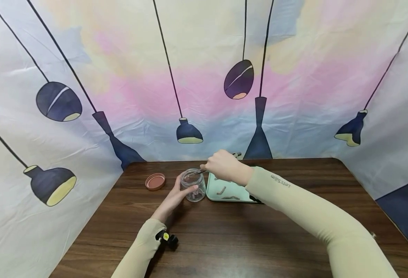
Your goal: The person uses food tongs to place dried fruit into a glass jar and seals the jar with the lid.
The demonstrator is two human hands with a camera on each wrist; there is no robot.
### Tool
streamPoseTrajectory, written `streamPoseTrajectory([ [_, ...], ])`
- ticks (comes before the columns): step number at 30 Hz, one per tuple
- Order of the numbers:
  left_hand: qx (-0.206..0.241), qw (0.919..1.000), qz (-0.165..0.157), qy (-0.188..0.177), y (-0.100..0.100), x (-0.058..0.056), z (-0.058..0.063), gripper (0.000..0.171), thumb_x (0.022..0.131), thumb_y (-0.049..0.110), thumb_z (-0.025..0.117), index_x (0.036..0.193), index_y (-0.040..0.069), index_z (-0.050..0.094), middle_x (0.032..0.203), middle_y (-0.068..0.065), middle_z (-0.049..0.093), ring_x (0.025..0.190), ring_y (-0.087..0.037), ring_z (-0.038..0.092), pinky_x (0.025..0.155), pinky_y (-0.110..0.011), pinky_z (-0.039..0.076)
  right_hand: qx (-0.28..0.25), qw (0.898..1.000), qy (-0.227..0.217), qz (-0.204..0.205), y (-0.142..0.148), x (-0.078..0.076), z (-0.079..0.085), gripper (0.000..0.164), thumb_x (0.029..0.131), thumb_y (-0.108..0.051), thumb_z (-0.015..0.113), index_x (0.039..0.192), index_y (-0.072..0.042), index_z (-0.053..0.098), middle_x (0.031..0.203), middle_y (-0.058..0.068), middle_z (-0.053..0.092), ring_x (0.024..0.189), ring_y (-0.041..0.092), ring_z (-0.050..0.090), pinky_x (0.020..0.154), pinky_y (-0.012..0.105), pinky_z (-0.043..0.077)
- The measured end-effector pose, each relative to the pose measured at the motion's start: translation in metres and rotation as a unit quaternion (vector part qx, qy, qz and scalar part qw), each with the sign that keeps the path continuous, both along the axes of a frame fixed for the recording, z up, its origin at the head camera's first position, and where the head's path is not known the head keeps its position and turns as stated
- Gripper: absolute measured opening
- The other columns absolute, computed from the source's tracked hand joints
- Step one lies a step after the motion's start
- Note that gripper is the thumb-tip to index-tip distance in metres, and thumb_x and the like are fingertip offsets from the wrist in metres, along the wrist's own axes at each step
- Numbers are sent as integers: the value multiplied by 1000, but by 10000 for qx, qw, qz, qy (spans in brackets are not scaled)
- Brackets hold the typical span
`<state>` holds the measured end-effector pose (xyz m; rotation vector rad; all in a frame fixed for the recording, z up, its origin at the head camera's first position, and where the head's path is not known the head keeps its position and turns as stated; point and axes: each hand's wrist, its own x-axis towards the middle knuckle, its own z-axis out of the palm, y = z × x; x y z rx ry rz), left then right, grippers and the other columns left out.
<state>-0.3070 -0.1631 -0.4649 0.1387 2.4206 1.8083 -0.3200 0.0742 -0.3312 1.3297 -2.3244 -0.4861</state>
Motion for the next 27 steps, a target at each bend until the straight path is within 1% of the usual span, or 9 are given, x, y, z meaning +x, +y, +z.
streamPoseTrajectory([
  [3,-22,10000,36,0,1,0,0,94,89,47,75,160,23,18,156,-18,34,146,-40,28,111,-64,25,233,9994,251,46,-5,0,3,38,92,-8,72,127,-24,73,65,-3,62,44,9,23,47,26,16],
  [4,-19,10000,39,24,1,-1,-2,95,88,48,76,160,24,18,156,-18,35,146,-39,29,111,-64,25,290,9989,347,87,-6,0,4,37,93,-9,73,127,-24,73,63,-3,61,43,9,22,47,26,16],
  [8,-15,10000,37,13,1,-2,-3,97,87,50,76,160,24,18,156,-16,34,146,-37,29,112,-63,26,439,9967,637,257,-12,-1,6,30,94,-15,72,122,-25,75,55,-3,54,41,9,31,46,26,18],
  [10,-4,10000,35,5,0,-3,-4,97,87,50,77,160,25,18,156,-15,34,146,-37,29,112,-62,26,499,9956,721,324,-15,-1,7,26,95,-17,72,120,-24,77,55,-3,56,42,10,38,46,26,21],
  [13,24,10000,22,17,0,-3,-4,97,87,51,76,160,24,18,156,-14,33,145,-36,30,111,-62,27,606,9945,770,361,-19,-1,7,24,95,-19,72,118,-24,77,58,-4,59,44,10,45,46,26,25],
  [16,54,10000,20,16,0,-2,-5,97,87,50,76,160,24,17,156,-15,33,145,-36,31,111,-62,27,738,9938,763,335,-21,-1,7,25,96,-20,72,119,-23,76,61,-3,62,46,11,48,46,26,27],
  [22,37,10000,-14,52,0,1,-3,96,88,48,75,160,22,17,155,-17,33,142,-37,34,110,-62,29,800,9937,735,281,-19,-1,6,28,95,-19,72,123,-25,74,65,-3,65,46,12,48,46,26,26],
  [27,94,9999,-20,100,1,1,-2,94,90,44,74,160,21,16,156,-17,32,142,-38,33,110,-63,28,754,9938,756,302,-16,-2,6,29,95,-19,73,123,-24,74,63,-3,63,45,12,46,46,26,25],
])
